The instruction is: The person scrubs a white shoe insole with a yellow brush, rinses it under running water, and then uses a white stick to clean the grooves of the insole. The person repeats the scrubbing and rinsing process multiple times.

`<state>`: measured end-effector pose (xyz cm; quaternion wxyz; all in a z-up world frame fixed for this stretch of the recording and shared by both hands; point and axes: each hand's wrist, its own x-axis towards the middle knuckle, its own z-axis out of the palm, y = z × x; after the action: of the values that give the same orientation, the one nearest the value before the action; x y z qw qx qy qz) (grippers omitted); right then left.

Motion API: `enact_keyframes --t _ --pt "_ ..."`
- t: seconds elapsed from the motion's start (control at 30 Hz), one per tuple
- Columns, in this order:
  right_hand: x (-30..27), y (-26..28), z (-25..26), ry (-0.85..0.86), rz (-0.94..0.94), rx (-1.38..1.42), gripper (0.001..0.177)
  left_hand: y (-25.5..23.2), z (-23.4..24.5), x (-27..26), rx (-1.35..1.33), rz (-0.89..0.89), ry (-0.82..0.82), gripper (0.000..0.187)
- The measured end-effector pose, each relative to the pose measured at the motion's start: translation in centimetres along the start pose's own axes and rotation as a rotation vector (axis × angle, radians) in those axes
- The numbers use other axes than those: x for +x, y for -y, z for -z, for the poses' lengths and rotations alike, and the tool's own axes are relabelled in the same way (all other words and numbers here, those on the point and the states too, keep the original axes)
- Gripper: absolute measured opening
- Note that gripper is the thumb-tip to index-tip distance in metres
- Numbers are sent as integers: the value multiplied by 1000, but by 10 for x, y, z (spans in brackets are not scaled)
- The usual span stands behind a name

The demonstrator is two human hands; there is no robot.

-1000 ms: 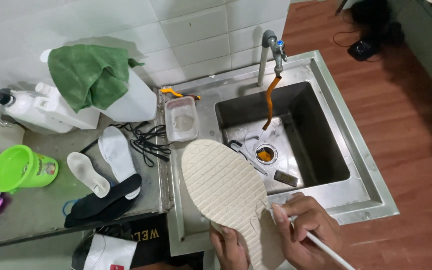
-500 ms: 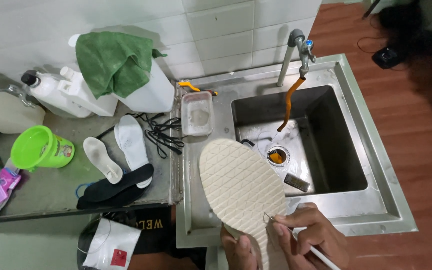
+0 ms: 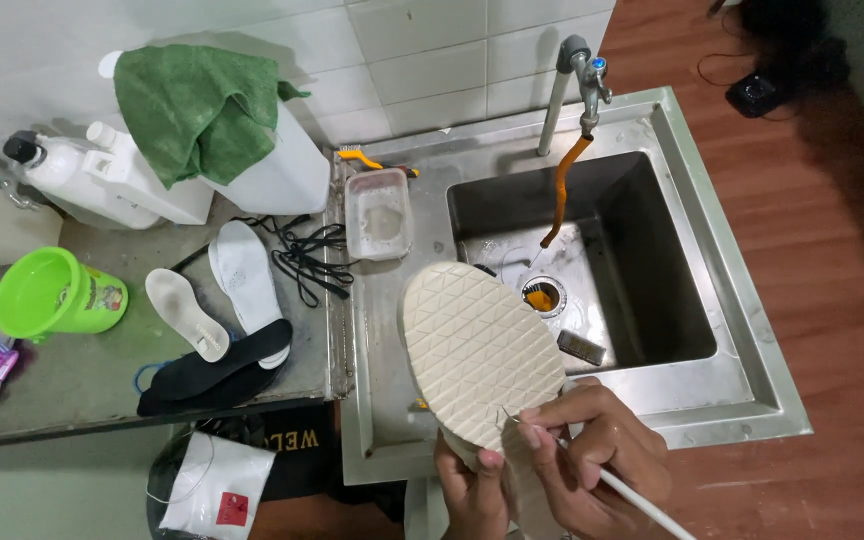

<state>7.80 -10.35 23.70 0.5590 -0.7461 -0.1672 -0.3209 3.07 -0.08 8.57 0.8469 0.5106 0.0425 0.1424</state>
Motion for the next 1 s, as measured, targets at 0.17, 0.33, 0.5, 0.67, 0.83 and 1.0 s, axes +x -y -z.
enact_keyframes --t 0.17,0.33,0.5,0.67,0.83,1.0 --pt "-3 -4 -4 -36 10 19 45 2 -2 -1 -87 -12 -16 80" --pt "-2 -1 -2 -13 -10 20 46 22 9 -13 -52 -29 -84 84" --pt "-3 1 -6 -62 -28 34 48 33 7 -20 -133 -11 -173 92" --pt "-6 10 -15 -157 -63 11 53 30 9 -29 -223 86 -186 90" --pt "-13 8 -9 -120 -73 -19 51 44 26 -36 -74 111 -221 94" --pt "-19 8 -13 -203 -85 78 50 38 25 -36 -27 91 -195 97"
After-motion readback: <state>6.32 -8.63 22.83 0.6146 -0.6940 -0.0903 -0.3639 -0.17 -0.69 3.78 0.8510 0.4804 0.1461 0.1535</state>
